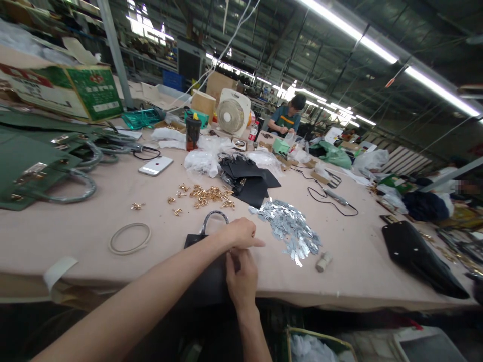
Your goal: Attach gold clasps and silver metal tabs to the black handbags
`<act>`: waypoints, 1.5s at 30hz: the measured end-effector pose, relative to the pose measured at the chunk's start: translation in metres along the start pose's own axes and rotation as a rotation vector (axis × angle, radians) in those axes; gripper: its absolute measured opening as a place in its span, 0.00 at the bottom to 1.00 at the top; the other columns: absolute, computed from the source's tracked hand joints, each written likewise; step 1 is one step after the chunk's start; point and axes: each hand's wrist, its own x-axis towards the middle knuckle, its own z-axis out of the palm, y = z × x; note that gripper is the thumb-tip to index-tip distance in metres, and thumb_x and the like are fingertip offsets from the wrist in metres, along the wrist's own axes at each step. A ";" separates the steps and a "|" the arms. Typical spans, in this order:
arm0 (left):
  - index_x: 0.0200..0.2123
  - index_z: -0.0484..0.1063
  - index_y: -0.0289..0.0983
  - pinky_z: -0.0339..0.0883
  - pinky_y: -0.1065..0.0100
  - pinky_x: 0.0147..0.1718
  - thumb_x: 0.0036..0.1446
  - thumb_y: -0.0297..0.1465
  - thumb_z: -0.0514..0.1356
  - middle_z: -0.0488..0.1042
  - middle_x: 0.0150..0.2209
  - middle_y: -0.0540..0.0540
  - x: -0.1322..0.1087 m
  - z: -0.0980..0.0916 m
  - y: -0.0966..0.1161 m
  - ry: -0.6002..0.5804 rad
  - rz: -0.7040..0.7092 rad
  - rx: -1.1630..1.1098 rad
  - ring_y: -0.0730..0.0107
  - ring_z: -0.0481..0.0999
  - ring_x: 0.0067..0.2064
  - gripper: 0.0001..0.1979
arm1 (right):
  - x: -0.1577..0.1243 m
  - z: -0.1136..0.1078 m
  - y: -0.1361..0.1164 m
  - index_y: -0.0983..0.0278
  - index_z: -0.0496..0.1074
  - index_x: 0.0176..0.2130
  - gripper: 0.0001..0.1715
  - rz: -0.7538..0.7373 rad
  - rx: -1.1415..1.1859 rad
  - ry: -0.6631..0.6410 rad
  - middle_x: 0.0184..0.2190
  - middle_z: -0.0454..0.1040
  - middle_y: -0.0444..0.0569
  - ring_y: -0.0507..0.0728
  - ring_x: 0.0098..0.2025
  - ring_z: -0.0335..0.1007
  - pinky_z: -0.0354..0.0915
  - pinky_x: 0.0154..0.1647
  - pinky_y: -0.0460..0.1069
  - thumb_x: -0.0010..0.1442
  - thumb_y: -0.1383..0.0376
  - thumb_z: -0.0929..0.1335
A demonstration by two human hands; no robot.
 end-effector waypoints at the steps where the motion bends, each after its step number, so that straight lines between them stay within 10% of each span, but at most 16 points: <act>1: 0.34 0.82 0.34 0.72 0.60 0.41 0.60 0.57 0.57 0.83 0.38 0.31 -0.001 0.003 0.008 0.003 -0.006 0.005 0.47 0.82 0.43 0.31 | 0.000 0.000 0.001 0.61 0.76 0.44 0.10 0.011 -0.014 0.021 0.40 0.79 0.54 0.62 0.43 0.76 0.71 0.44 0.54 0.67 0.63 0.66; 6: 0.36 0.81 0.36 0.70 0.62 0.44 0.69 0.47 0.50 0.83 0.39 0.35 -0.008 0.006 0.020 0.055 0.028 0.000 0.52 0.82 0.46 0.26 | 0.010 -0.006 0.004 0.63 0.76 0.40 0.10 0.254 0.074 0.089 0.35 0.81 0.54 0.62 0.38 0.77 0.71 0.40 0.54 0.63 0.60 0.68; 13: 0.44 0.77 0.36 0.69 0.57 0.47 0.62 0.39 0.61 0.79 0.47 0.35 -0.047 -0.001 -0.028 0.230 -0.126 0.030 0.49 0.78 0.50 0.14 | 0.035 -0.017 0.021 0.67 0.77 0.38 0.23 0.614 0.525 -0.066 0.24 0.77 0.46 0.54 0.23 0.73 0.67 0.24 0.47 0.52 0.52 0.76; 22: 0.51 0.74 0.32 0.68 0.49 0.53 0.37 0.52 0.76 0.75 0.51 0.29 -0.061 0.040 -0.052 0.183 -0.232 0.175 0.36 0.72 0.56 0.42 | 0.026 -0.008 0.016 0.66 0.78 0.40 0.19 0.516 0.405 -0.047 0.29 0.81 0.49 0.54 0.25 0.74 0.69 0.26 0.47 0.57 0.54 0.74; 45: 0.41 0.72 0.37 0.68 0.56 0.45 0.37 0.51 0.76 0.76 0.44 0.39 -0.052 0.047 -0.077 0.268 -0.099 0.044 0.45 0.76 0.49 0.33 | 0.029 0.001 -0.003 0.61 0.82 0.41 0.11 0.256 -0.009 -0.030 0.34 0.82 0.53 0.62 0.35 0.80 0.73 0.39 0.54 0.61 0.61 0.70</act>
